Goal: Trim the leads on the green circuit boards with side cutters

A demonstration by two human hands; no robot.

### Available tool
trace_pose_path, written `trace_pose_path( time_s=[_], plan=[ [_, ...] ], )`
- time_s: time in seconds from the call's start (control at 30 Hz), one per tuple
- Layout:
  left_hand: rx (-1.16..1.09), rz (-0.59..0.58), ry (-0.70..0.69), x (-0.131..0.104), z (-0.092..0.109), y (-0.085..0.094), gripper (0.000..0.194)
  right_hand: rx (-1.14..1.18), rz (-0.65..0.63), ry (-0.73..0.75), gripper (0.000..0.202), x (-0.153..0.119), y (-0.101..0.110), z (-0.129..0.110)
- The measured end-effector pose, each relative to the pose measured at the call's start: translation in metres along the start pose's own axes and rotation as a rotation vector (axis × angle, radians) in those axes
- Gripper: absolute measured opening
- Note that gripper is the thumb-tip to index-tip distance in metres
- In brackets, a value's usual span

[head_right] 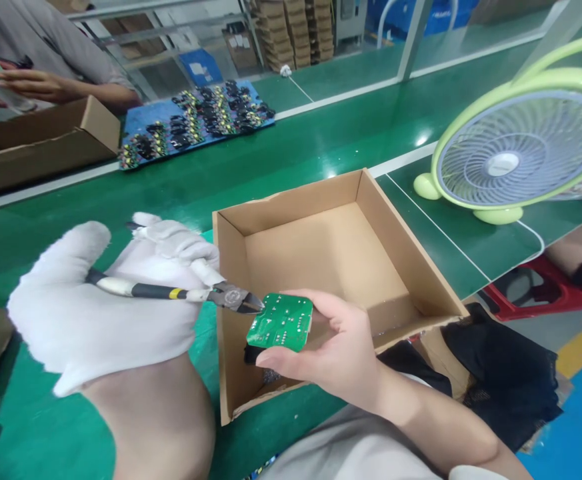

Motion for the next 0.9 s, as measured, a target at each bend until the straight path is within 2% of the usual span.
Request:
trace_pose_path(
  time_s=[0.17,0.33,0.53,0.7,0.8,0.9],
  plan=[
    [-0.075,0.110,-0.040,0.0000,-0.0022,0.0008,0.015,-0.010,-0.004,0.003,0.042,-0.0003,-0.0009,0.0005],
    [-0.099,0.080,-0.054,0.0002,0.0000,-0.0013,0.025,-0.069,-0.005,0.017,0.044,-0.0006,-0.0007,-0.0002],
    [-0.158,0.049,-0.060,-0.0027,0.0037,-0.0030,0.023,-0.099,0.002,0.024,0.042,0.0002,0.0000,-0.0007],
    [-0.176,0.109,0.005,-0.0065,0.0052,-0.0005,0.013,-0.068,0.009,0.001,0.039,0.0019,0.0016,-0.0003],
    [-0.190,0.098,0.008,-0.0060,0.0071,0.0001,0.022,-0.069,0.007,-0.030,0.038,0.0029,0.0020,0.0009],
    [-0.214,0.081,0.070,-0.0048,0.0025,0.0023,0.021,-0.016,0.001,-0.044,0.037,0.0037,0.0021,0.0016]
  ],
)
Point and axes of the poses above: each hand's wrist, its own x-axis towards the middle knuckle, its own y-axis out of the back of the hand, z = x × y, the point moved 7 cm from there along x, towards the middle knuckle
